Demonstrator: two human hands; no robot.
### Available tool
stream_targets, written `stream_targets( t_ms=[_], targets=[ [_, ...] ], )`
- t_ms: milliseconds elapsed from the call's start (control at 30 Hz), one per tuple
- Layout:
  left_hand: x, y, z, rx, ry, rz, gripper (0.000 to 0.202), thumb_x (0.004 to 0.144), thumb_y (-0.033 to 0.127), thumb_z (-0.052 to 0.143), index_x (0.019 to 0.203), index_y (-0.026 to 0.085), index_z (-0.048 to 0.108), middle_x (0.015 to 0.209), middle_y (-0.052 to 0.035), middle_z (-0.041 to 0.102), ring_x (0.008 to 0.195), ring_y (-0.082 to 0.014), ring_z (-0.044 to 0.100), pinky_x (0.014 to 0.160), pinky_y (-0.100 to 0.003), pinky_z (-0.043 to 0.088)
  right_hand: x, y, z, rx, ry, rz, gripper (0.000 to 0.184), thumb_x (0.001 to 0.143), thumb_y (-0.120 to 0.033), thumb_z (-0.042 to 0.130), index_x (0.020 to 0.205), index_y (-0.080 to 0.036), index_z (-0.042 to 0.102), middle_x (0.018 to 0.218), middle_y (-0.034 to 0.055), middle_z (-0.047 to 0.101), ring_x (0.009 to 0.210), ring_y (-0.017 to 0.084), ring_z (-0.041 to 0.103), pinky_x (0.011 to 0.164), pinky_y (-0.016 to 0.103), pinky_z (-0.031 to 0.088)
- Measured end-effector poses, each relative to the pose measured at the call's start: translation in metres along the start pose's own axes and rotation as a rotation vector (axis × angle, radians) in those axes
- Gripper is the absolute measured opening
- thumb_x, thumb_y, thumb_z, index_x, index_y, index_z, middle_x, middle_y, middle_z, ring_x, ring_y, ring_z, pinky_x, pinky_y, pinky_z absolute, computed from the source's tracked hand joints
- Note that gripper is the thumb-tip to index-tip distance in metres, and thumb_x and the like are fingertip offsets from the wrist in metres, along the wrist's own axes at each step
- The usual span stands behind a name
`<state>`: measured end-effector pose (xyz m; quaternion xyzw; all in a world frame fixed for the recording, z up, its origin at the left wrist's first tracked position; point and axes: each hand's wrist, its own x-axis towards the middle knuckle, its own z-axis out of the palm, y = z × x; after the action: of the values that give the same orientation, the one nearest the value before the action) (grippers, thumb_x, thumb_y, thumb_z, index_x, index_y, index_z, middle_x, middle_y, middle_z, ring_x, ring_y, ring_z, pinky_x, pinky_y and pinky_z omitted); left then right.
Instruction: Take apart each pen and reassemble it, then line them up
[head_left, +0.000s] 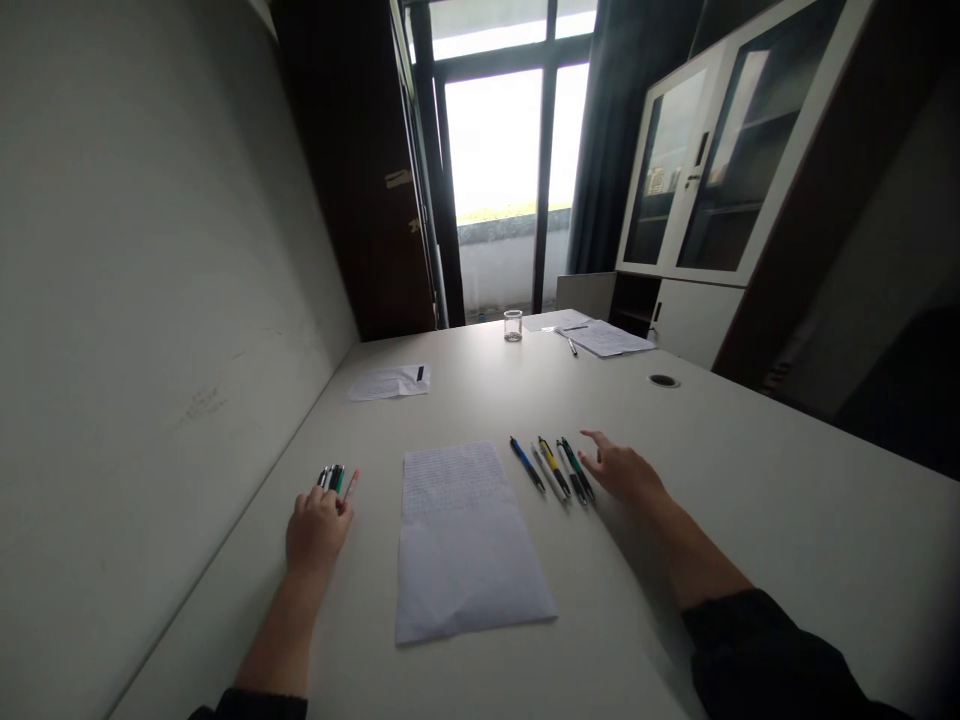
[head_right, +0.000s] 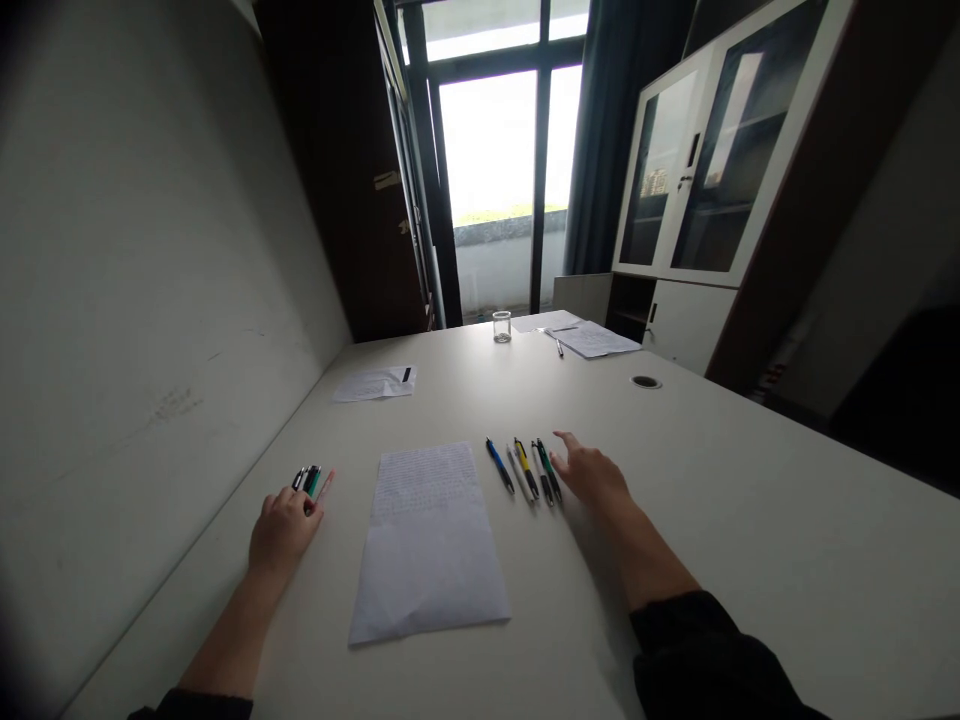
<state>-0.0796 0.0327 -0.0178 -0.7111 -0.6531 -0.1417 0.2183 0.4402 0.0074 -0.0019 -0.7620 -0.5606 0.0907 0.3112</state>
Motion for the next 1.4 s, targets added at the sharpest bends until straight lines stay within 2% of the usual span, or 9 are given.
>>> stream_targets(
  t_ms=[100,200,400,533,600,733,1067,1300,1400],
  targets=[
    [0.001,0.002,0.000,-0.145,0.002,-0.037,0.026,0.085,0.035,0.050,0.075,0.017,0.066,0.081,-0.0113,0.065,0.081,-0.0281,0.059,0.080,-0.039,0.044,-0.005,-0.011,-0.002,-0.157,0.108,-0.084,0.041,0.089,-0.037,0.053,0.126,-0.022,0.060,0.068,0.0048,0.067,0.064,0.022,0.064,0.065,0.030,0.043],
    [0.003,0.010,-0.003,-0.466,-0.046,-0.127,0.028,0.085,0.040,0.050,0.076,0.017,0.065,0.079,-0.0085,0.066,0.074,-0.0244,0.061,0.073,-0.035,0.047,-0.016,-0.032,0.002,-0.087,0.153,-0.169,0.036,0.091,-0.038,0.048,0.118,-0.022,0.066,0.066,0.0038,0.064,0.062,0.020,0.062,0.066,0.029,0.045],
    [-0.004,0.067,-0.028,-1.206,-0.274,-0.163,0.040,0.083,0.053,0.056,0.086,0.015,0.066,0.066,-0.0020,0.062,0.058,-0.0166,0.055,0.056,-0.026,0.043,-0.052,-0.100,0.043,0.468,-0.097,-0.354,0.038,0.093,-0.043,0.048,0.117,-0.019,0.067,0.073,0.0040,0.067,0.056,0.015,0.060,0.059,0.027,0.050],
    [-0.013,0.114,-0.051,-1.498,-0.406,-0.115,0.040,0.080,0.054,0.062,0.078,0.015,0.065,0.063,0.0003,0.059,0.054,-0.0128,0.051,0.054,-0.024,0.042,-0.074,-0.142,0.074,0.808,-0.317,-0.317,0.057,0.086,-0.046,0.059,0.138,-0.024,0.048,0.098,0.0061,0.066,0.056,0.013,0.062,0.039,0.022,0.046],
    [-0.017,0.130,-0.060,-1.538,-0.462,-0.095,0.040,0.079,0.054,0.063,0.077,0.014,0.065,0.062,0.0003,0.058,0.053,-0.0123,0.050,0.052,-0.024,0.041,-0.081,-0.155,0.082,0.939,-0.351,-0.288,0.062,0.084,-0.044,0.062,0.141,-0.026,0.043,0.097,0.0052,0.066,0.056,0.013,0.064,0.037,0.020,0.045],
    [-0.020,0.146,-0.068,-1.547,-0.496,-0.062,0.039,0.081,0.053,0.063,0.078,0.014,0.066,0.063,-0.0005,0.059,0.053,-0.0122,0.050,0.053,-0.024,0.041,-0.087,-0.162,0.087,1.113,-0.314,-0.250,0.056,0.083,-0.038,0.065,0.134,-0.022,0.048,0.082,0.0015,0.068,0.056,0.013,0.063,0.042,0.022,0.048],
    [-0.023,0.151,-0.063,-1.497,-0.499,-0.021,0.038,0.081,0.052,0.063,0.080,0.015,0.069,0.068,-0.0029,0.065,0.060,-0.0153,0.056,0.059,-0.025,0.044,-0.091,-0.164,0.082,1.149,-0.274,-0.176,0.033,0.081,-0.039,0.065,0.107,-0.019,0.064,0.071,0.0000,0.067,0.051,0.012,0.057,0.049,0.026,0.048],
    [-0.023,0.152,-0.067,-1.489,-0.521,-0.032,0.040,0.080,0.054,0.062,0.081,0.015,0.070,0.065,-0.0024,0.063,0.057,-0.0154,0.054,0.056,-0.026,0.044,-0.091,-0.162,0.085,1.236,-0.297,-0.192,0.045,0.081,-0.038,0.066,0.123,-0.023,0.057,0.074,-0.0010,0.066,0.051,0.011,0.056,0.049,0.026,0.048],
    [-0.024,0.151,-0.064,-1.463,-0.523,-0.018,0.039,0.081,0.054,0.062,0.083,0.015,0.069,0.067,-0.0033,0.064,0.060,-0.0166,0.055,0.058,-0.026,0.045,-0.090,-0.159,0.088,1.234,-0.298,-0.194,0.040,0.082,-0.037,0.066,0.118,-0.022,0.060,0.073,-0.0013,0.065,0.051,0.010,0.055,0.049,0.025,0.048]
  ],
)
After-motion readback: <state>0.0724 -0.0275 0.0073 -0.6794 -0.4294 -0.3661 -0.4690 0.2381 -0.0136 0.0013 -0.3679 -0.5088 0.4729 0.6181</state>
